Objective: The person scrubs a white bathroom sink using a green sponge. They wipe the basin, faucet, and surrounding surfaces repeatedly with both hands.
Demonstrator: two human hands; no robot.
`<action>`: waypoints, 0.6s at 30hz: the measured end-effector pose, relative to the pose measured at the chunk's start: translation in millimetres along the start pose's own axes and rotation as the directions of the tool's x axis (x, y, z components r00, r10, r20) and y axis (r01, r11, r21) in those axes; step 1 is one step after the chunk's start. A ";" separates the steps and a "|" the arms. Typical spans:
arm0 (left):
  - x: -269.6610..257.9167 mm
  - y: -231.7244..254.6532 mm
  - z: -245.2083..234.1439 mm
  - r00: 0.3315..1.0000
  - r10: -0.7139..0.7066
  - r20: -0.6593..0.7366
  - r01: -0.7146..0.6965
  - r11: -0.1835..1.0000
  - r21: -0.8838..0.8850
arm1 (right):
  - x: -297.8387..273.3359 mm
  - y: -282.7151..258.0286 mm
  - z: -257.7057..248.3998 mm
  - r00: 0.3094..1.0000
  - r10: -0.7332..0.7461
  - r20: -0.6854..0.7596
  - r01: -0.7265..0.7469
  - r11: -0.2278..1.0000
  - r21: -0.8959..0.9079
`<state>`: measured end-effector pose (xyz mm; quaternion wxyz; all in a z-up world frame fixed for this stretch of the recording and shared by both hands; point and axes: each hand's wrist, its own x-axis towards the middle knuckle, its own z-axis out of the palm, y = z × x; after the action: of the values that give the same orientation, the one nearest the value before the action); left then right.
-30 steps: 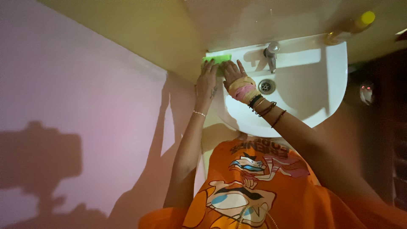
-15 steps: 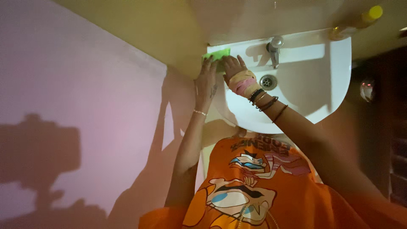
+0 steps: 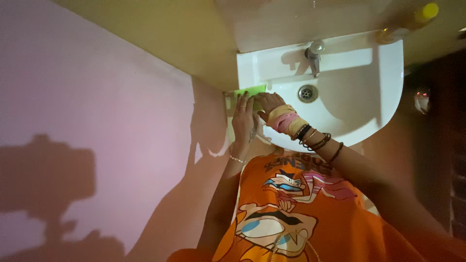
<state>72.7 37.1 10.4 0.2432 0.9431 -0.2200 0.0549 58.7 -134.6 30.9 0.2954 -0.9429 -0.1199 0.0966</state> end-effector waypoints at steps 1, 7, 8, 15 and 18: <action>2.5 -0.1 0.1 1.000 -0.025 0.007 0.025 1.000 -0.011 | 1.9 0.6 -0.3 1.000 0.008 -0.003 -0.008 1.000 0.009; 36.0 -10.7 6.8 1.000 0.012 0.026 -0.012 1.000 -0.014 | 35.6 13.8 8.7 0.990 0.041 -0.132 -0.057 0.991 -0.122; 45.2 -12.5 9.0 0.999 0.011 0.032 -0.011 1.000 -0.020 | 42.8 16.3 10.5 0.985 0.041 -0.166 -0.066 0.986 -0.151; 100.1 -18.1 28.2 0.999 0.042 0.031 -0.042 0.999 0.028 | 72.8 35.2 15.6 0.962 0.147 -0.230 -0.217 0.924 -0.316; 107.7 -8.8 39.2 0.995 0.094 0.018 -0.094 0.995 0.015 | 64.8 49.7 16.6 0.950 0.167 -0.262 -0.243 0.927 -0.287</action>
<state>173.0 -16.7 -5.1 0.2308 0.9341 -0.2659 0.0597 124.6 -147.1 -18.5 0.1410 -0.9900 0.0016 -0.0047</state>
